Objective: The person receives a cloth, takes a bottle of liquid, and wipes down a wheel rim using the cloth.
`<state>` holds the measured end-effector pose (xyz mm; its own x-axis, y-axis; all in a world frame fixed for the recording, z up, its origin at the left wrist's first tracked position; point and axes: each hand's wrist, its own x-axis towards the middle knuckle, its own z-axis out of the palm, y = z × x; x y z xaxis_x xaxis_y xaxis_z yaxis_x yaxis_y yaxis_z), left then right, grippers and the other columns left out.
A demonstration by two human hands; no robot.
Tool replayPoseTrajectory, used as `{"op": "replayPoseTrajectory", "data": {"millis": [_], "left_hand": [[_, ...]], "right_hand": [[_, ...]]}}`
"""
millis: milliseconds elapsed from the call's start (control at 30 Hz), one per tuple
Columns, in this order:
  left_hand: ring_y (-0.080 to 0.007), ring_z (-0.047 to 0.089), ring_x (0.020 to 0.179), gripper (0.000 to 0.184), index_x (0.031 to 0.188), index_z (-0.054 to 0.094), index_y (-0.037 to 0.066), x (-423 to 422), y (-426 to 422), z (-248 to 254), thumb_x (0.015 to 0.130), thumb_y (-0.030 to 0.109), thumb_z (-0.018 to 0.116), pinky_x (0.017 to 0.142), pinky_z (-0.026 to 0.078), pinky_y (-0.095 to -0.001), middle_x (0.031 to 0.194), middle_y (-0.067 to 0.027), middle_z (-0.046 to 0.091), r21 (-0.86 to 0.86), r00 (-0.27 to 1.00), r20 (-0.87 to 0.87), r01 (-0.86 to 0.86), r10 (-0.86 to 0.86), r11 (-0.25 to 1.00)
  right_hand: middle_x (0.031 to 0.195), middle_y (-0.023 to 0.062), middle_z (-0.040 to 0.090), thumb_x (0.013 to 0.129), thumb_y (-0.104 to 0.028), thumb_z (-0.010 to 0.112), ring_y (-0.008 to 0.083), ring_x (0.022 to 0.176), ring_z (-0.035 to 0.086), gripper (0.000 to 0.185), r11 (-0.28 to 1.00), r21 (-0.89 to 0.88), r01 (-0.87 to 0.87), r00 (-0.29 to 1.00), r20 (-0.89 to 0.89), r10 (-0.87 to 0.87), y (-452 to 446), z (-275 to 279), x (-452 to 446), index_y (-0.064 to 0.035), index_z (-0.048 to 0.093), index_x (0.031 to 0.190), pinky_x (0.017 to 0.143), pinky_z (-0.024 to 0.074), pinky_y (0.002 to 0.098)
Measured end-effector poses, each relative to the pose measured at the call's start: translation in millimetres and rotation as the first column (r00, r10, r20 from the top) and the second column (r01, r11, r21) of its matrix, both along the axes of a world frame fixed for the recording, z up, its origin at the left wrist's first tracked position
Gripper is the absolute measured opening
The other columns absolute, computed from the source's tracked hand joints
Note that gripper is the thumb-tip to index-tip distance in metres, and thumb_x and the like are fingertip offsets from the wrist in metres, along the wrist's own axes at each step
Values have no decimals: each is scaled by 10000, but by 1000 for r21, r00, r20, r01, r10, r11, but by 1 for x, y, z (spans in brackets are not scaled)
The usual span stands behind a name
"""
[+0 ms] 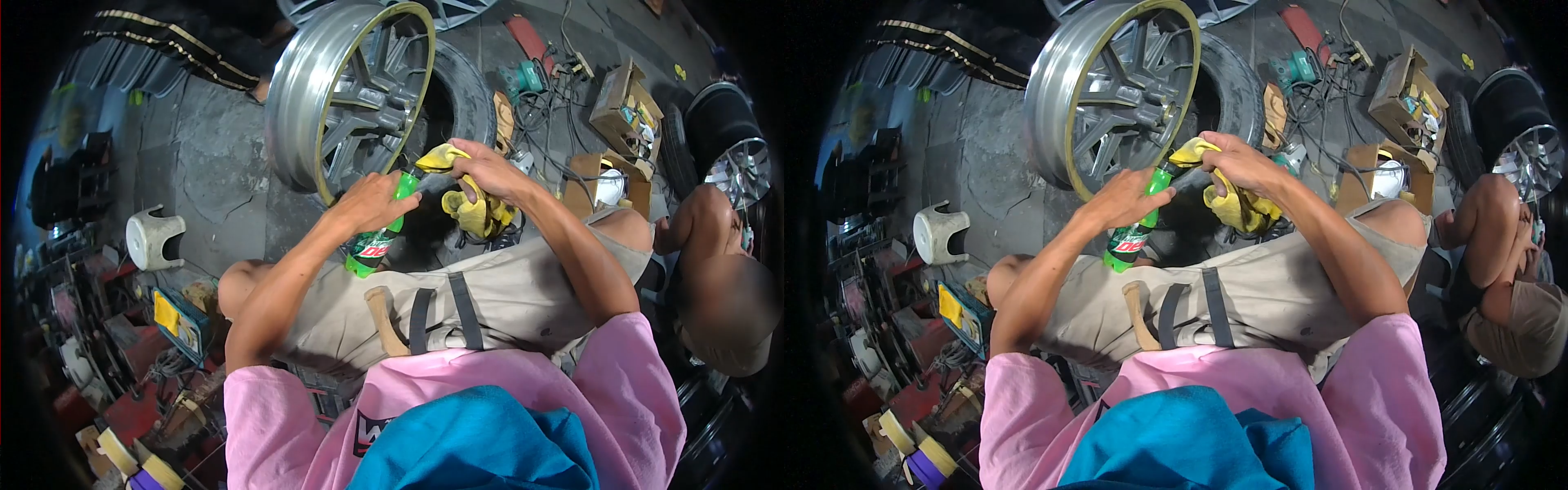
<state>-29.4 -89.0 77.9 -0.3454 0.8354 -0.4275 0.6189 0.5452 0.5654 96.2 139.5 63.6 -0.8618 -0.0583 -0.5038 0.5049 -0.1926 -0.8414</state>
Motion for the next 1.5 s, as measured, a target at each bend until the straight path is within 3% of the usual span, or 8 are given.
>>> {"op": "replayPoseTrajectory", "data": {"millis": [233,467,633,733,867,967,1333,1500], "left_hand": [[-508,673,992,657,1215,613,-76,9,1,12,1010,548,606,935,511,-556,994,-331,705,-90,997,-35,-69,66,994],[-493,660,1088,628,1391,528,-73,18,-6,-15,1022,416,673,943,520,-517,1105,-314,685,263,980,110,-189,166,946],[-462,611,1205,531,1329,557,-44,23,-10,-30,1017,363,695,1022,494,-485,1308,-257,623,402,988,82,-154,132,903],[-435,629,1155,452,1275,581,21,20,-14,-36,987,334,734,1005,500,-479,1215,-222,643,374,972,166,-219,167,901],[-410,638,1115,428,1253,585,84,15,-24,-46,947,316,776,980,509,-472,1163,-188,638,283,977,165,-181,138,942],[-410,633,1126,463,1290,580,128,14,-26,-53,927,323,790,990,501,-475,1195,-167,628,304,978,190,-139,83,943],[-417,600,1167,479,1338,571,157,8,-22,-44,958,395,739,1027,467,-500,1229,-154,600,224,975,223,-56,5,973],[-406,605,1126,451,1322,570,176,6,-20,-43,962,396,729,1008,470,-499,1176,-147,589,201,976,219,-37,-8,979]], "right_hand": [[963,25,617,919,-36,525,97,534,518,349,993,-91,71,997,-9,-72,4,18,1,12,556,1263,571,450,248],[996,36,641,934,-52,535,108,550,544,408,989,-148,21,996,-80,-33,4,24,0,44,532,1330,586,489,256],[963,8,630,981,-106,533,115,691,644,311,968,249,1,982,-182,46,13,30,-26,-24,594,1275,647,532,286],[1106,149,680,961,-110,558,348,1061,690,370,555,770,315,715,-577,395,41,8,-68,-8,586,1316,848,545,442],[1311,166,633,960,-136,576,419,1069,675,407,387,813,434,585,-581,566,47,15,-129,-60,593,1359,877,552,505],[1463,99,549,956,-157,616,416,906,719,453,31,944,328,764,-285,579,56,2,-164,-116,580,1406,797,597,517],[1476,76,585,864,-65,609,379,886,733,512,-70,990,125,648,-28,761,60,-10,-168,-152,640,1368,783,611,501],[1481,128,575,853,-61,645,363,851,745,411,-141,919,369,754,-208,623,74,-19,-176,-70,673,1263,747,617,478]]}}
